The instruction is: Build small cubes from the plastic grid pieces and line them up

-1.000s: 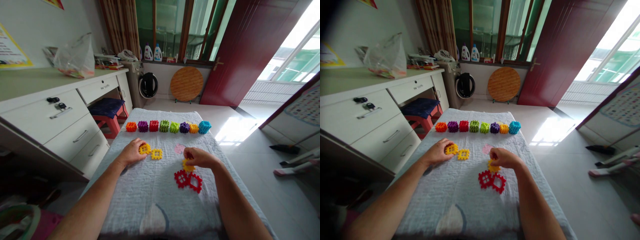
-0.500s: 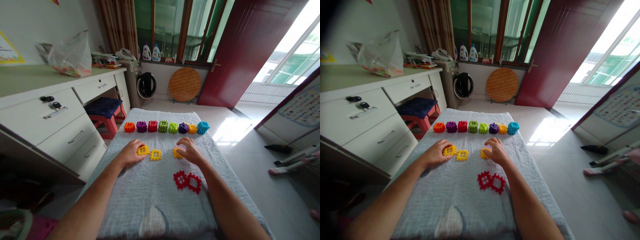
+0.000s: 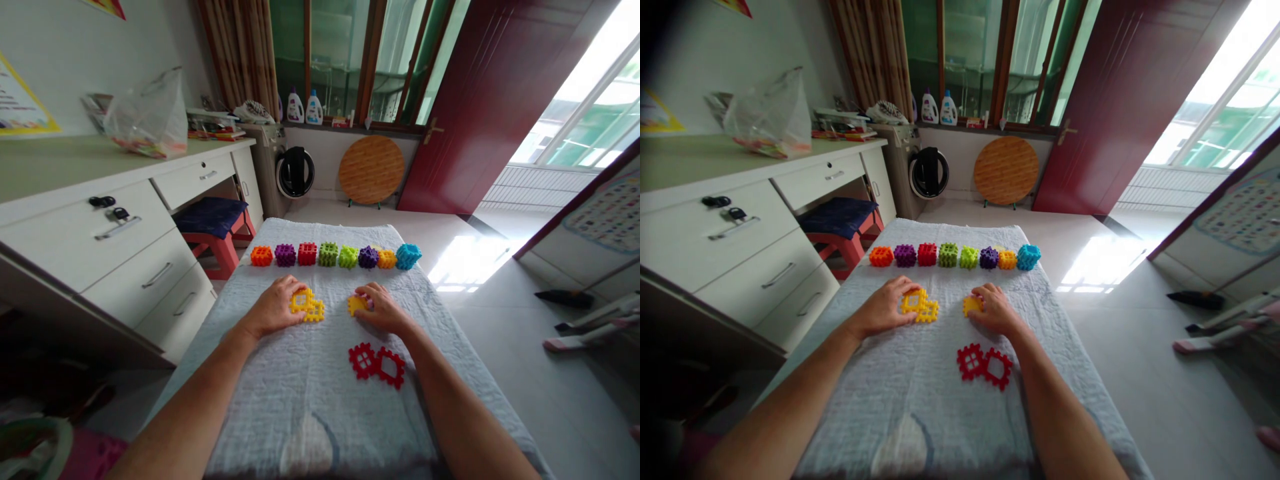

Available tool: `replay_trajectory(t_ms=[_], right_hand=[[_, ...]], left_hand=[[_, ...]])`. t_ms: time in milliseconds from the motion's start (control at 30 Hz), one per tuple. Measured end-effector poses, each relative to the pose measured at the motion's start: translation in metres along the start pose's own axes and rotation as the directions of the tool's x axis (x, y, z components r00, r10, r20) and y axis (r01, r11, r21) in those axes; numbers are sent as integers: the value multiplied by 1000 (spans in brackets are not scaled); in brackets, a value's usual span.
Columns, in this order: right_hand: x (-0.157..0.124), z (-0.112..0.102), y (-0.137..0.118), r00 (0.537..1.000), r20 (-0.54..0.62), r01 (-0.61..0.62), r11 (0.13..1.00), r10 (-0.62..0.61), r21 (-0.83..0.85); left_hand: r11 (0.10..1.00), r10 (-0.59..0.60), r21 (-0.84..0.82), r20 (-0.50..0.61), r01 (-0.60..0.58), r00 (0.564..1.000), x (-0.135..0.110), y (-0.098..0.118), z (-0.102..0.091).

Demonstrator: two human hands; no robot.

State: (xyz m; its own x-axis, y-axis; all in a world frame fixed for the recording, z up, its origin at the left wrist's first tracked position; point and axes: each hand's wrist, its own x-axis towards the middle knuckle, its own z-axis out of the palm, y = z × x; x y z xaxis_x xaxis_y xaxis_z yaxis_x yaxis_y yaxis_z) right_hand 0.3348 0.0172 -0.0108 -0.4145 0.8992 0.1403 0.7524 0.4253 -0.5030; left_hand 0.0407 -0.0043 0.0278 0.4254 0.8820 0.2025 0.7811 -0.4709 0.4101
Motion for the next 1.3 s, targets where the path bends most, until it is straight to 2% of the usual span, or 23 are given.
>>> replay_trajectory(t_ms=[133,367,500,700,867,1067,1200,1300], right_hand=[[1,1,1,1000,4,9,1000,-9,-1],[0,-2,-5,1000,11,20,1000,-20,-22],[0,-4,-8,1000,24,16,1000,-16,-22],[-1,-5,-9,1000,22,11,1000,-11,-25],[0,-5,-9,1000,20,11,1000,-10,-26],[0,0,-2,1000,-4,28,999,-29,-15],[2,-3,-7,997,-62,44,999,-44,0],[9,-11,-27,994,-16,108,994,-109,-25]], left_hand=[[998,42,43,86,-46,995,4,7,12],[998,52,39,136,-58,989,7,9,17],[998,49,36,137,-54,989,9,7,17],[997,73,8,72,-74,995,13,11,16],[998,60,-1,133,-61,989,13,9,22],[1000,4,-30,128,0,992,9,-1,24],[985,-19,-166,127,40,992,6,-7,21],[915,-58,-391,110,97,992,3,-14,20]])
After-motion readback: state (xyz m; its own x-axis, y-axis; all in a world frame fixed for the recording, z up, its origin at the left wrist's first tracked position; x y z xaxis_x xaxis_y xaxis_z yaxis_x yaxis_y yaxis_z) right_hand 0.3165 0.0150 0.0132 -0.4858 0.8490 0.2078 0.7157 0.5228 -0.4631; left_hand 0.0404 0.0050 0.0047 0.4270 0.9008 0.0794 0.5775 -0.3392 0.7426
